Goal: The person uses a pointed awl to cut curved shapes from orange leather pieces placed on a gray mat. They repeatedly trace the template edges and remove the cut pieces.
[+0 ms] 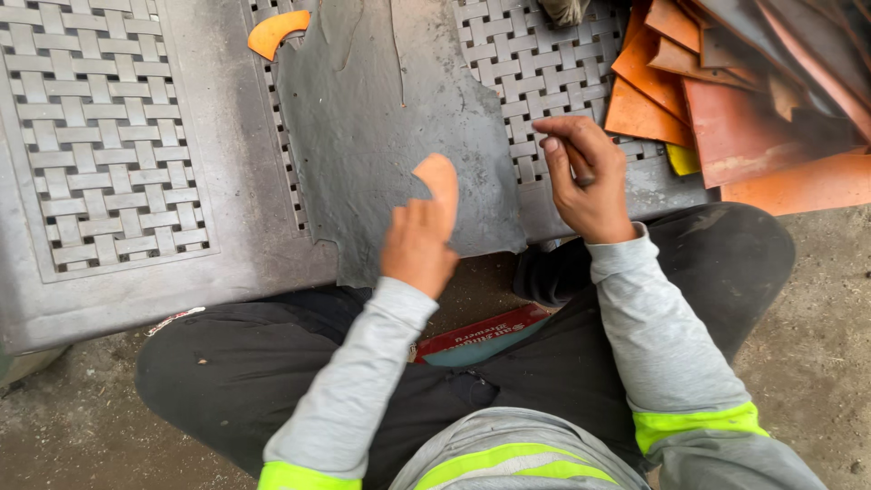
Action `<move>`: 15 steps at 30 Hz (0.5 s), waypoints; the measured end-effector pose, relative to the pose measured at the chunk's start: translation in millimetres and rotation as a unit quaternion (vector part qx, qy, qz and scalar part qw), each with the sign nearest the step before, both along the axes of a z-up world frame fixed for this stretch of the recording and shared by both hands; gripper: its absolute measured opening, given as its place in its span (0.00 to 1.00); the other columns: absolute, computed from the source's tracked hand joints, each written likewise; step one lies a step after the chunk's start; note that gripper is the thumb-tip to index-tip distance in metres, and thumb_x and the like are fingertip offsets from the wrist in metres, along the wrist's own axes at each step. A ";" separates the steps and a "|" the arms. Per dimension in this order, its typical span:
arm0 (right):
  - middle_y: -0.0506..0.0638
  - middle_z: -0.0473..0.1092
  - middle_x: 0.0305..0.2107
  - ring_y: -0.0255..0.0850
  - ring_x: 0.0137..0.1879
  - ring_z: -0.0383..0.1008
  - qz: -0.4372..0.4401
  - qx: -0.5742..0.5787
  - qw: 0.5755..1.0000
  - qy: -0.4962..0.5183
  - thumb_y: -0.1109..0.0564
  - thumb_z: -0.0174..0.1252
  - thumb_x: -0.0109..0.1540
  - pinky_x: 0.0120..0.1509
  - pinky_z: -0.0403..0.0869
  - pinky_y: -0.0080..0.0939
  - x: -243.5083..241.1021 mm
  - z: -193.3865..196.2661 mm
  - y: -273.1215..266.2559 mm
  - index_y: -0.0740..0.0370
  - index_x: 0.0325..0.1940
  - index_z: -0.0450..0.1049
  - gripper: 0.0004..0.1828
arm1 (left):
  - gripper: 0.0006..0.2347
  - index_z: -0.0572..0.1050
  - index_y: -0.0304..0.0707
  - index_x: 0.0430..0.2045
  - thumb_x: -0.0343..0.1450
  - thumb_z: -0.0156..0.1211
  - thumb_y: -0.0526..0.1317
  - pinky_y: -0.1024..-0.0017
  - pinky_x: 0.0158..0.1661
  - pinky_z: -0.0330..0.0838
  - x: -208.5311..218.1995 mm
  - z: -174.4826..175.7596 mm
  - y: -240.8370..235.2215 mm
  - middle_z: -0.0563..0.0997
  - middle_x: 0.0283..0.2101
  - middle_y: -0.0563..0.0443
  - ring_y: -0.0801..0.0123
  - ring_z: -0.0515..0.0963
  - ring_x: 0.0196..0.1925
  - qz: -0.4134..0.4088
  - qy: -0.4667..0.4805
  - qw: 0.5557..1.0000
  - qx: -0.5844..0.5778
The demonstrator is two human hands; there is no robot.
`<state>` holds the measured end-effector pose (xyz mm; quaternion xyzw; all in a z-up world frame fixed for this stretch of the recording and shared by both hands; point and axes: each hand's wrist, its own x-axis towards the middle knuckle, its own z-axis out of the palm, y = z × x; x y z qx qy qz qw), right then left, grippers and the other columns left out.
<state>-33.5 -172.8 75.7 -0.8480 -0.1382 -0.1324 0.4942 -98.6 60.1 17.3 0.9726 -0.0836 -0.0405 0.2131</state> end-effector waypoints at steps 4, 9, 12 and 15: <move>0.56 0.75 0.39 0.43 0.42 0.76 0.002 -0.041 0.997 0.068 0.66 0.54 0.70 0.46 0.73 0.39 1.1 -18.6 4.5 0.64 0.55 0.76 0.11 | 0.22 0.71 0.32 0.38 0.53 0.73 0.36 0.56 0.46 0.75 12.1 4.6 61.4 0.74 0.43 0.41 0.47 0.72 0.47 0.062 -0.007 0.995 0.074; 0.59 0.72 0.34 0.50 0.32 0.70 -0.010 -0.113 0.994 -0.012 0.66 0.56 0.65 0.40 0.70 0.46 -17.1 -42.5 30.8 0.62 0.47 0.77 0.08 | 0.17 0.70 0.33 0.34 0.57 0.69 0.36 0.55 0.44 0.75 3.0 4.2 87.5 0.76 0.41 0.43 0.48 0.73 0.48 0.096 0.029 0.991 0.093; 0.58 0.71 0.31 0.48 0.27 0.69 -0.053 -0.078 0.993 0.078 0.66 0.55 0.65 0.35 0.70 0.46 -19.5 -45.4 34.6 0.64 0.46 0.76 0.07 | 0.18 0.70 0.33 0.34 0.55 0.69 0.35 0.56 0.44 0.74 1.2 -1.5 89.3 0.76 0.41 0.42 0.48 0.72 0.47 0.129 0.023 0.991 0.039; 0.58 0.71 0.30 0.49 0.27 0.70 -0.036 -0.081 0.991 0.102 0.66 0.55 0.65 0.35 0.70 0.47 -18.5 -41.5 32.0 0.63 0.45 0.77 0.07 | 0.18 0.68 0.30 0.34 0.57 0.71 0.37 0.55 0.45 0.72 1.7 -6.0 98.4 0.75 0.40 0.40 0.47 0.71 0.44 0.143 -0.013 0.990 -0.010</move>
